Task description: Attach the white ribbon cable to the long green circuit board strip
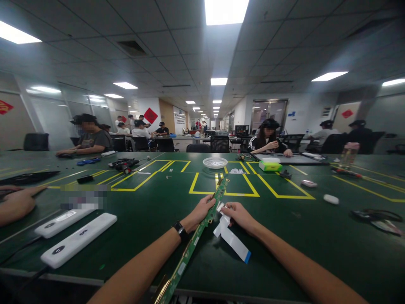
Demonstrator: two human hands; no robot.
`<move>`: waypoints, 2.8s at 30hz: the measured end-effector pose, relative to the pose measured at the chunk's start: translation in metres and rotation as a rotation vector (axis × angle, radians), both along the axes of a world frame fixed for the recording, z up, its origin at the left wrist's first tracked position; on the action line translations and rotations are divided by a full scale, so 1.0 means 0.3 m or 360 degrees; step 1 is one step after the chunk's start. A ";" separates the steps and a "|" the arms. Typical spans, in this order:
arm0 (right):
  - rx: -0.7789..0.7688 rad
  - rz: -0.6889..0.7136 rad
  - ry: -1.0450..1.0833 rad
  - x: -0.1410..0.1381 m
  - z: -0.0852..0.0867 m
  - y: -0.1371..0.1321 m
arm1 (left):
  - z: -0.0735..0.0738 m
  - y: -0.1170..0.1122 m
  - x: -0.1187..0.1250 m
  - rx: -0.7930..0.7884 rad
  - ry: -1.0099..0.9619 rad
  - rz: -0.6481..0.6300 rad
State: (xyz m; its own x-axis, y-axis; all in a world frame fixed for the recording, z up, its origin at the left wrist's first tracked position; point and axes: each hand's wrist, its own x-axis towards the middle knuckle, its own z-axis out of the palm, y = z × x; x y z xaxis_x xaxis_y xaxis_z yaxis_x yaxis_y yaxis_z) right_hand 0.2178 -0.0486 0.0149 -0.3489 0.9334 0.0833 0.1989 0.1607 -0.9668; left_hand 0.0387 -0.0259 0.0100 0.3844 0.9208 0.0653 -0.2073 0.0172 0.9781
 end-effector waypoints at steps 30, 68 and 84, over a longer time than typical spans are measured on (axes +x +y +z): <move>0.0145 0.0093 -0.0052 0.023 -0.026 0.012 | 0.035 -0.084 -0.016 0.0333 0.0453 -0.0263; 0.1045 -0.0462 -0.1532 0.230 -0.037 0.158 | 0.002 0.035 -0.077 0.1009 0.1455 0.0526; 0.0989 -0.0376 -0.1548 0.226 -0.048 0.163 | 0.008 0.017 -0.073 0.1156 0.1612 0.0534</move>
State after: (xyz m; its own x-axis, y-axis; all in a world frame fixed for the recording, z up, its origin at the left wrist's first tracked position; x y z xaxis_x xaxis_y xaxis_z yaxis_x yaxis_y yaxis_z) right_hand 0.2855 0.0004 0.0005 -0.3407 0.8763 0.3407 0.8973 0.4112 -0.1604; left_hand 0.0168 -0.0209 0.0125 0.3147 0.8580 0.4060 0.7376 -0.4903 0.4643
